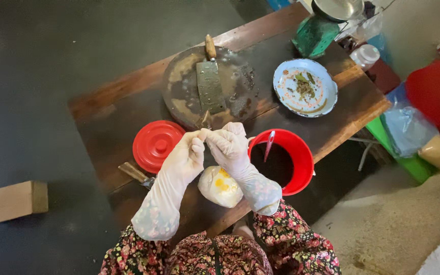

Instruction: The person scoops a dark liquid from a red bucket into small plastic sachets using a ladle, then ties each sachet closed. The filled sachets are placed on the table next to the bucket.

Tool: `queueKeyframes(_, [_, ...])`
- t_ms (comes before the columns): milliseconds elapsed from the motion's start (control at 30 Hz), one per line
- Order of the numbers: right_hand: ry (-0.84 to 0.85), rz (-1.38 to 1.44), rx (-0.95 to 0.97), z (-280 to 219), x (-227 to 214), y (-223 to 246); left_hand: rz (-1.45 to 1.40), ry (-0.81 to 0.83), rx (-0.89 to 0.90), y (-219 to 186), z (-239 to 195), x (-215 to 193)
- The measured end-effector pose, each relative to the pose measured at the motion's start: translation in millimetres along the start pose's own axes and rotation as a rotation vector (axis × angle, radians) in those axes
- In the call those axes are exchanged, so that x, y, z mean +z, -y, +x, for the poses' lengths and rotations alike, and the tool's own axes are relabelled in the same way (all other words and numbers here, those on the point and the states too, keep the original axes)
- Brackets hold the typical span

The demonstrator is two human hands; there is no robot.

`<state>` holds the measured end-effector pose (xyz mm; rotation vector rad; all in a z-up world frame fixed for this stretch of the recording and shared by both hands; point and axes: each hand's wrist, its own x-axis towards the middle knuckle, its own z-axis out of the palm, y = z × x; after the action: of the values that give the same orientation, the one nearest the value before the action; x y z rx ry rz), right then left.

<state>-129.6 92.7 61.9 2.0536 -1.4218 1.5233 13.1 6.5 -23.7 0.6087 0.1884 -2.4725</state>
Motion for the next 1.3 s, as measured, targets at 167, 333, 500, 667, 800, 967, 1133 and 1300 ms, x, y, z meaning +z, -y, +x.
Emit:
queueKeyframes(167, [-0.078,-0.054,0.044,2.5,10.8,11.9,-0.024,-0.11,0.04,-6.7,-1.1,-3.0])
queueKeyframes(333, [0.138,0.47,0.457,-10.6,11.2,16.7,-0.062,-0.114,-0.008,-11.9,6.2,-18.7])
queueKeyframes(500, [0.227,0.888,0.86,-18.0,8.3,27.9,0.089,0.012,0.108,-3.4,13.9,-28.0])
queueKeyframes(667, [0.196,0.889,1.047,-6.9,-3.4,30.9,0.329,-0.123,0.247,-4.9,-14.5,0.8])
queueKeyframes(800, [0.207,1.452,1.395,8.8,-9.8,28.4,0.725,-0.13,0.383,-6.1,-60.2,36.7])
queueKeyframes(967, [0.112,1.542,1.482,17.6,-11.6,42.7,1.051,-0.079,0.464,-5.3,-93.1,69.3])
queueKeyframes(1133, [0.198,0.695,0.997,31.1,4.1,56.4,1.119,-0.085,0.504,-7.9,-94.5,78.6])
queueKeyframes(1300, [0.385,0.327,0.631,44.2,-6.7,48.2,1.158,-0.026,0.59,-17.7,-105.4,81.5])
